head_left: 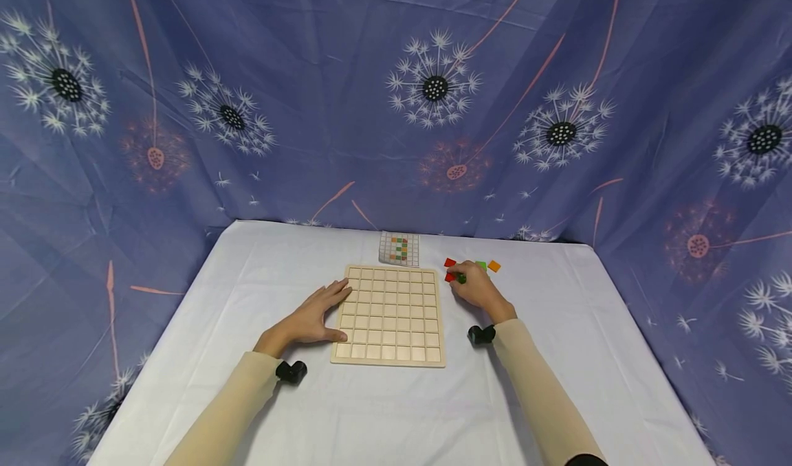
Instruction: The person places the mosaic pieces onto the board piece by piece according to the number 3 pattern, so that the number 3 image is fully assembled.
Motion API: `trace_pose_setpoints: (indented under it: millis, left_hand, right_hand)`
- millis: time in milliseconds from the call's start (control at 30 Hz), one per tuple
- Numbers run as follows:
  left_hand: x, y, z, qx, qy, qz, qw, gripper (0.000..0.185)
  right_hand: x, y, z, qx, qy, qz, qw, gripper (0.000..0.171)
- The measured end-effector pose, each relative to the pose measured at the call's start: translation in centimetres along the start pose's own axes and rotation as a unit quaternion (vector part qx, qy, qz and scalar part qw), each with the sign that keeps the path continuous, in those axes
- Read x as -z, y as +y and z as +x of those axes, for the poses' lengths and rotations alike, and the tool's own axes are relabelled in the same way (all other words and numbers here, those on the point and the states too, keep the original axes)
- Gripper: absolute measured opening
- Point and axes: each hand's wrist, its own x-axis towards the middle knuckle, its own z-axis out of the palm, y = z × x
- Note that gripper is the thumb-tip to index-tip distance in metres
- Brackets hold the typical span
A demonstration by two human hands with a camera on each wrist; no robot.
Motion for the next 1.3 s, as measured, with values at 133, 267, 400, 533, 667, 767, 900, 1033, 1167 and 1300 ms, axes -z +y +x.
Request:
trace_pose_setpoints:
  millis: [133, 267, 400, 533, 667, 767, 900, 1033, 1167, 1300]
  left_hand:
    - [0.0, 0.0, 0.0, -0.005, 0.000, -0.002, 1.0000, 0.107]
    - [0.0, 0.0, 0.1, -0.005, 0.000, -0.003, 1.0000, 0.107]
    - [0.0, 0.1, 0.0, -0.001, 0.000, -0.003, 1.0000, 0.108]
    - [0.0, 0.1, 0.0, 0.000, 0.002, -0.004, 1.0000, 0.108]
    - [0.0, 0.1, 0.0, -0.001, 0.002, -0.004, 1.0000, 0.108]
    - [0.0, 0.2, -0.1, -0.001, 0.002, -0.004, 1.0000, 0.108]
    - [-0.1, 0.1, -0.1, -0.004, 0.002, -0.003, 1.0000, 0.108]
    - [-0.1, 0.0, -0.1, -0.005, 0.002, -0.002, 1.0000, 0.108]
    - [0.0, -0.1, 0.0, -0.005, 0.003, -0.001, 1.0000, 0.108]
    - [0.0, 0.0, 0.0, -0.005, 0.003, -0.001, 1.0000, 0.108]
  right_hand:
    - [-0.1, 0.0, 0.0, -0.004, -0.001, 0.004, 1.000, 0.035]
    - [-0.2, 0.0, 0.1, -0.006, 0.001, 0.006, 1.000, 0.035]
    - [-0.2, 0.1, 0.0, -0.013, -0.001, 0.015, 1.000, 0.035]
    - [-0.3, 0.2, 0.0, -0.017, 0.001, 0.022, 1.000, 0.035]
    - [-0.3, 0.2, -0.1, -0.011, 0.007, 0.019, 1.000, 0.034]
    - [-0.3, 0.1, -0.1, -0.003, 0.013, 0.016, 1.000, 0.033]
    - [-0.5, 0.0, -0.2, -0.002, 0.020, 0.016, 1.000, 0.033]
    - [-0.6, -0.3, -0.2, -0.002, 0.027, 0.020, 0.999, 0.034]
    - [-0.6, -0.8, -0.3, -0.003, 0.039, 0.032, 0.999, 0.035]
    - [-0.5, -1.7, -0.3, -0.007, 0.046, 0.053, 0.997, 0.034]
